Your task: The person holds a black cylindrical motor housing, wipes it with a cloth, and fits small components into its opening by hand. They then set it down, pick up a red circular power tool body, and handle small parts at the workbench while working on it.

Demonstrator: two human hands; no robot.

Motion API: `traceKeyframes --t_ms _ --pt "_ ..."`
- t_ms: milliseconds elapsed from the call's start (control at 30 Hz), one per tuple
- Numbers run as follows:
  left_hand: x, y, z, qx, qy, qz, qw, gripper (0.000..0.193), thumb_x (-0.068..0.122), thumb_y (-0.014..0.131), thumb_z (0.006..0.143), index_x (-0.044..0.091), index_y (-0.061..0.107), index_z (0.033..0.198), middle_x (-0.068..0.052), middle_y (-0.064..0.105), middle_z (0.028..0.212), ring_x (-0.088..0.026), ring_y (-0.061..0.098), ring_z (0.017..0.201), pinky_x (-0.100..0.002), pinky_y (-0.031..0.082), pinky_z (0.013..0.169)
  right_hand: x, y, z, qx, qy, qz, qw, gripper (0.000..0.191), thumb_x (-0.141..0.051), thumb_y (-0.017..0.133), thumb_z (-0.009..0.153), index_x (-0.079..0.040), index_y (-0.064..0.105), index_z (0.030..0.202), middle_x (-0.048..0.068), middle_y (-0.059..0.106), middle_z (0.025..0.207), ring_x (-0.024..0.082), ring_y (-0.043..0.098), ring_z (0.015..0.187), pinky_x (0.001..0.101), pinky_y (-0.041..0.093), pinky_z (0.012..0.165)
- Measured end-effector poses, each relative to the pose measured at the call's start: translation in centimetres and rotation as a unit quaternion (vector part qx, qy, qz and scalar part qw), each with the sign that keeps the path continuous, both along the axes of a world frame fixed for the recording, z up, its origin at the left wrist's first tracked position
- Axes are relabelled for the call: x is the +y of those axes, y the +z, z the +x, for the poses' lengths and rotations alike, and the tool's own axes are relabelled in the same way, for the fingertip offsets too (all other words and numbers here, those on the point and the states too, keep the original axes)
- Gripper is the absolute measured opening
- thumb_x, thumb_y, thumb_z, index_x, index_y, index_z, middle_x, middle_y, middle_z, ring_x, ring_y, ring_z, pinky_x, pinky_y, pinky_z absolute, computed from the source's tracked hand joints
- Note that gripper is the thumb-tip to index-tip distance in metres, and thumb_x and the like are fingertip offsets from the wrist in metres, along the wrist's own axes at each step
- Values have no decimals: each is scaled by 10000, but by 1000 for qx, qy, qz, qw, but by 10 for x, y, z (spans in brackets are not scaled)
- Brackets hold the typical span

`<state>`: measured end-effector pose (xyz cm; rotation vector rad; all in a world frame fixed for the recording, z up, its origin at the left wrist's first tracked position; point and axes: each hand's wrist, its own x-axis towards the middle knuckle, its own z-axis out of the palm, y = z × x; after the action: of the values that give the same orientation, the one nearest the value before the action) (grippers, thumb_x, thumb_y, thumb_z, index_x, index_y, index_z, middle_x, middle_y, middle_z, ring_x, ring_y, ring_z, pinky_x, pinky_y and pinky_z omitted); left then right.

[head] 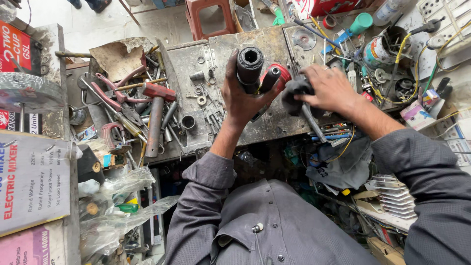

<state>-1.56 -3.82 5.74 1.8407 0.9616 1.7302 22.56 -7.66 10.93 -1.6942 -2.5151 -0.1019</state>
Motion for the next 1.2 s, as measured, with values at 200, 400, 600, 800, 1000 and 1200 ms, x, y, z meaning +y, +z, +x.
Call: traceKeyframes --t_ms 200,400,600,800,1000,1200 --pt "9 -6 -13 27 36 23 999 1118 433 992 726 115 297 1541 -156 635 1332 -295 715 1191 -409 616 1016 7 66 -41 76 137 103 982 771 -528 719 905 -34 502 1457 202 590 1345 354 620 1184 480 501 979" --pt "-3 -14 22 33 8 10 999 1220 460 1015 671 118 266 1571 -165 627 1386 -321 685 1265 -442 592 1083 18 117 -49 -229 231 27 945 305 -348 692 895 -73 619 1004 61 669 1000 221 707 925 370 561 811" --pt "0 -23 32 38 -18 4 999 1286 461 1019 647 109 212 1584 -186 633 1357 -337 702 1218 -440 601 1038 28 121 -48 -154 164 -69 972 539 -529 628 982 9 593 957 158 666 774 330 709 687 436 580 655" --pt "3 -27 26 21 -1 18 1000 1134 330 985 762 138 234 1589 -146 682 1286 -289 753 1109 -380 643 961 24 114 -70 -116 44 -134 983 519 -455 560 1007 -27 673 735 172 661 632 375 700 638 489 572 669" --pt "-4 -26 25 15 -5 23 1000 1174 357 1001 687 109 261 1564 -170 670 1285 -316 733 1157 -427 618 1005 17 102 -65 -85 -17 -143 986 553 -491 586 998 -13 701 745 204 657 671 400 694 704 498 569 704" --pt "-4 -27 29 32 14 32 999 1220 422 1024 665 117 255 1562 -170 647 1319 -324 716 1183 -423 608 1019 23 103 -44 -123 246 46 960 528 -505 673 836 -3 605 981 118 614 903 276 684 845 395 569 734"
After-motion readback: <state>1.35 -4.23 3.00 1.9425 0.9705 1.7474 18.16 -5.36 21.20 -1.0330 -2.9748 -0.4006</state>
